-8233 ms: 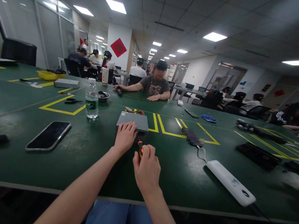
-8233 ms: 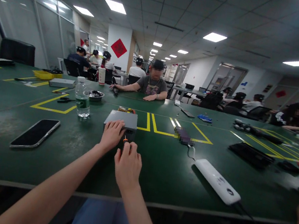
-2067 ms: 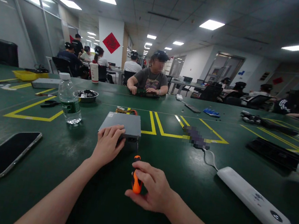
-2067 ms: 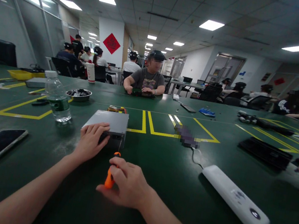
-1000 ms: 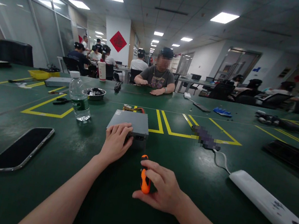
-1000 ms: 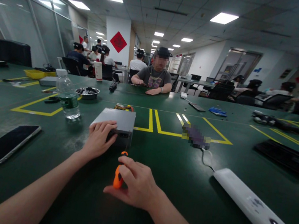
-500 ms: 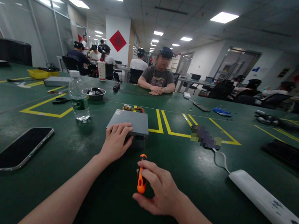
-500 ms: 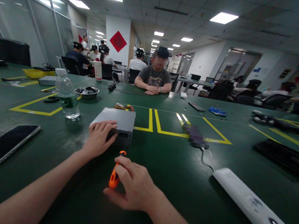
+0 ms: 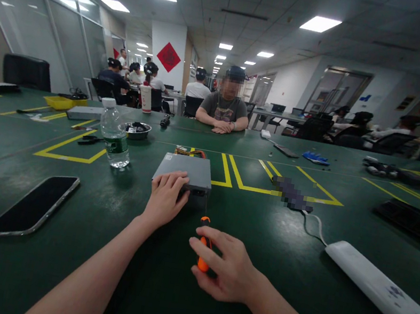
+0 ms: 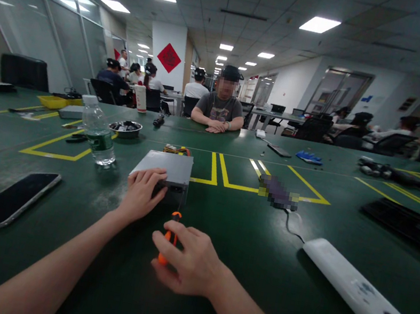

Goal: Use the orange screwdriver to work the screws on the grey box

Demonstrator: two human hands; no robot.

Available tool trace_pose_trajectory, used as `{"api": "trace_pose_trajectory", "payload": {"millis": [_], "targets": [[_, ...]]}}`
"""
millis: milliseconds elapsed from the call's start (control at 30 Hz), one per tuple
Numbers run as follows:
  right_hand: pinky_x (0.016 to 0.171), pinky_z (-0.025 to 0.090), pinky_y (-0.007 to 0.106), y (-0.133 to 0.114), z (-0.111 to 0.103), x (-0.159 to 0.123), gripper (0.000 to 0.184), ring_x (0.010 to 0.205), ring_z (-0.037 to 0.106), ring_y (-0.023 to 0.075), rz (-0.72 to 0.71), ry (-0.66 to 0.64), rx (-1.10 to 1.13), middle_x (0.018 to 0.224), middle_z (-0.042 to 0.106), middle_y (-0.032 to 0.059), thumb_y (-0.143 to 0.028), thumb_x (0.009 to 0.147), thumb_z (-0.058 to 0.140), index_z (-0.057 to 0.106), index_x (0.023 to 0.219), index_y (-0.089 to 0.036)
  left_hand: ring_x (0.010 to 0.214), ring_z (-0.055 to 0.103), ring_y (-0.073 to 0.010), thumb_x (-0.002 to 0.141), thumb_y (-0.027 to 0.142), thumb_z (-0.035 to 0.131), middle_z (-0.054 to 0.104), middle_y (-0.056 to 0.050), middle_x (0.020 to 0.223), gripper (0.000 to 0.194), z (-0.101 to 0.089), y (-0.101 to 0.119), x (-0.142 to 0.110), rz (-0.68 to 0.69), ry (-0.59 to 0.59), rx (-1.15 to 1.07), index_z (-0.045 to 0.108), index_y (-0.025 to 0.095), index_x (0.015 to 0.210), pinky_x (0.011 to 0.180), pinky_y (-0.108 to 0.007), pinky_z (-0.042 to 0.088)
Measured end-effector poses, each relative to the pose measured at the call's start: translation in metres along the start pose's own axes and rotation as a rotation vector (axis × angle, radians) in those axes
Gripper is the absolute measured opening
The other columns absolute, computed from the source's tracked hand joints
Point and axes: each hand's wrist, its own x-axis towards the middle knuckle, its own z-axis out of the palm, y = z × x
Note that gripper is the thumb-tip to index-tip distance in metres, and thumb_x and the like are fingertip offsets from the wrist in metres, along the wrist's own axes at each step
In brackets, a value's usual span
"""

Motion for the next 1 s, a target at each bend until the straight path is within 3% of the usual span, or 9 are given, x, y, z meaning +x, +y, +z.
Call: {"api": "trace_pose_trajectory", "payload": {"millis": [100,233,467,667,1000], "targets": [[0.057,0.051,0.029,0.000,0.000,0.001,0.023,0.077,0.063,0.0196,-0.023,0.031,-0.043,0.098,0.061,0.0162,-0.031,0.089,0.047,0.049,0.105,-0.014,0.113,0.046,-0.0230,0.084,0.027,0.049,0.055,-0.005,0.124,0.022,-0.001,0.001,0.000,-0.002,-0.003,0.001,0.050,0.025,0.106,0.092,-0.042,0.028],[0.060,0.052,0.029,0.002,0.004,-0.002,0.029,0.076,0.064,0.0194,0.031,0.132,0.005,0.094,0.063,0.0148,-0.042,0.088,0.051,0.046,0.097,-0.015,0.114,0.045,-0.0229,0.084,0.026,0.050,0.054,-0.005,0.125,0.023,-0.001,0.002,0.000,-0.005,-0.003,-0.002,0.050,0.025,0.107,0.092,-0.042,0.029],[0.057,0.051,0.031,0.000,-0.001,0.003,0.027,0.077,0.063,0.0208,-0.011,0.026,-0.048,0.099,0.061,0.0169,-0.033,0.091,0.042,0.049,0.108,-0.013,0.114,0.045,-0.0226,0.083,0.026,0.050,0.054,-0.004,0.125,0.023,-0.001,0.001,0.000,-0.007,-0.003,-0.002,0.050,0.025,0.106,0.092,-0.041,0.028],[0.064,0.054,0.029,0.000,0.000,0.003,0.032,0.082,0.064,0.0198,0.027,0.159,0.018,0.093,0.062,0.0144,-0.042,0.091,0.045,0.045,0.105,-0.013,0.113,0.045,-0.0230,0.084,0.027,0.049,0.055,-0.005,0.124,0.023,-0.002,0.002,0.001,-0.010,-0.004,-0.002,0.050,0.025,0.107,0.092,-0.041,0.028],[0.067,0.055,0.031,0.002,0.015,0.004,0.033,0.088,0.064,0.0223,-0.018,0.105,0.094,0.100,0.060,0.0182,-0.041,0.091,0.045,0.042,0.107,-0.012,0.114,0.045,-0.0230,0.083,0.026,0.049,0.054,-0.005,0.124,0.023,-0.002,0.001,0.001,-0.016,-0.001,-0.008,0.050,0.025,0.106,0.092,-0.042,0.028]]}}
